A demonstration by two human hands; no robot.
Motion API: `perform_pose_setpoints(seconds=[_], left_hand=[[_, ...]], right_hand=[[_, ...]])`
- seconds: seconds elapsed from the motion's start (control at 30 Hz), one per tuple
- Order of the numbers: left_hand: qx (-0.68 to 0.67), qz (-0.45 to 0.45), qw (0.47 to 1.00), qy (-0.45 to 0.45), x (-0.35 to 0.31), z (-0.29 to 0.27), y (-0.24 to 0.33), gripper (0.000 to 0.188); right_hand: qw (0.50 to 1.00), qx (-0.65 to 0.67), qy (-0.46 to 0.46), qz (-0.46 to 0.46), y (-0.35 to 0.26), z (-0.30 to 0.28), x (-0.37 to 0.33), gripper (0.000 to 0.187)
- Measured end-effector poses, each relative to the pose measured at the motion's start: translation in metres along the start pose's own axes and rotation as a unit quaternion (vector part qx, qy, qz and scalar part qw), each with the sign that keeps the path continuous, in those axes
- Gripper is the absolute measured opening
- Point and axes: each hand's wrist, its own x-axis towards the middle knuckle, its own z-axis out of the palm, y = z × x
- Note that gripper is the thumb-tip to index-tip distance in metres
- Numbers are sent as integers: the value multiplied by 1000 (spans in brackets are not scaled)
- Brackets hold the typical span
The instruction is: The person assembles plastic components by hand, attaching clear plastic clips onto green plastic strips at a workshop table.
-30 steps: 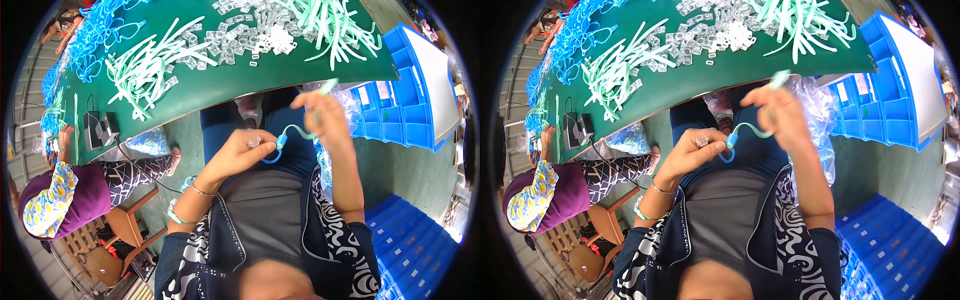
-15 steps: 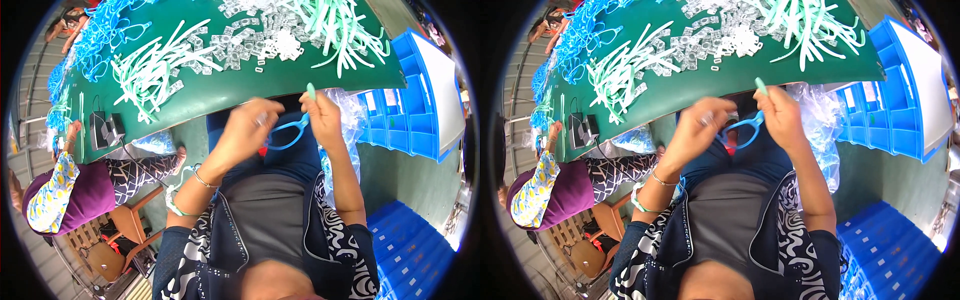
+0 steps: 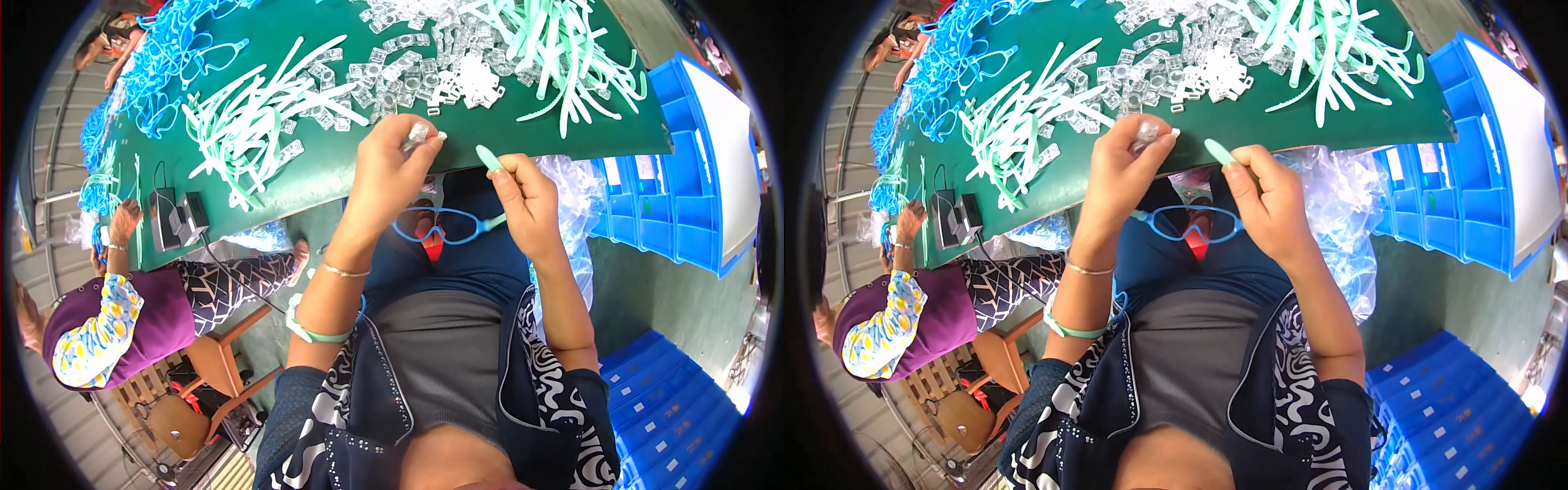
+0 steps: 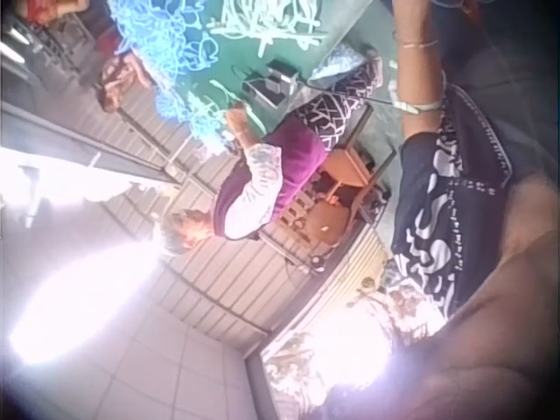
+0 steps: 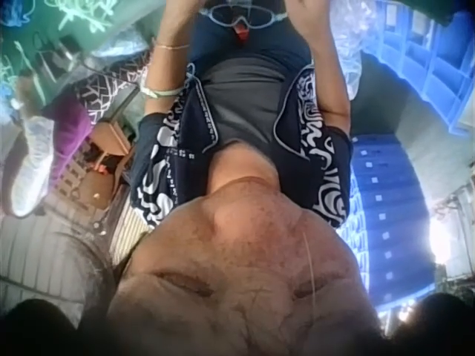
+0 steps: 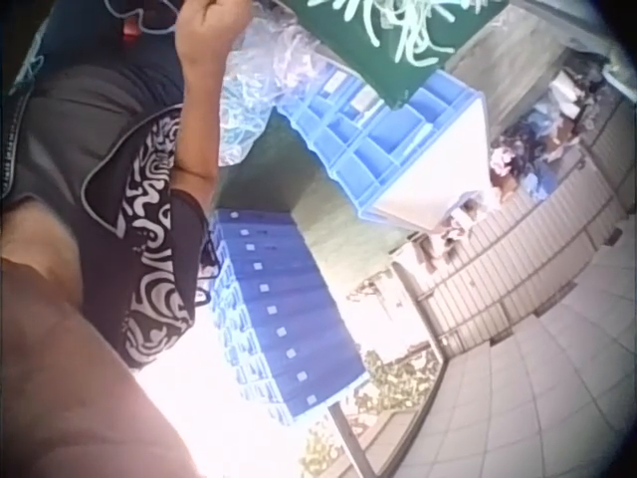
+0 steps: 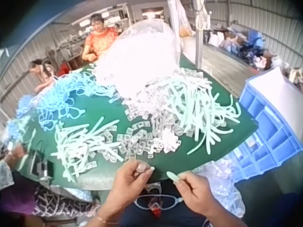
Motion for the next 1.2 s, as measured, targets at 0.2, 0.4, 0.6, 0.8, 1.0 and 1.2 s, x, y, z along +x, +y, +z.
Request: perform_pose_setpoints(seconds=[0.2, 0.4, 0.6, 0.8, 1.0, 1.2], left_hand=[[-354, -243, 898, -99, -22, -17, 24, 9], [-418, -249, 868, -99, -35, -16, 27, 8], [-468, -266, 836, -106, -43, -18, 27, 9], [-481, -268, 827, -118, -48, -20, 25, 9], [-481, -270, 826, -116, -53, -19, 29, 13], [-441, -262, 848, -133, -57, -17, 27, 13]], right_hand=[[996, -24, -25, -85, -19, 9, -3, 5], [997, -27, -54, -48, -28, 12, -9, 5], [996, -46, -48, -59, -28, 11, -17, 4], [995, -45, -50, -78, -31, 13, -21, 4], [996, -29, -66, -53, -31, 14, -24, 2], [994, -47, -82, -53, -34, 16, -25, 2]])
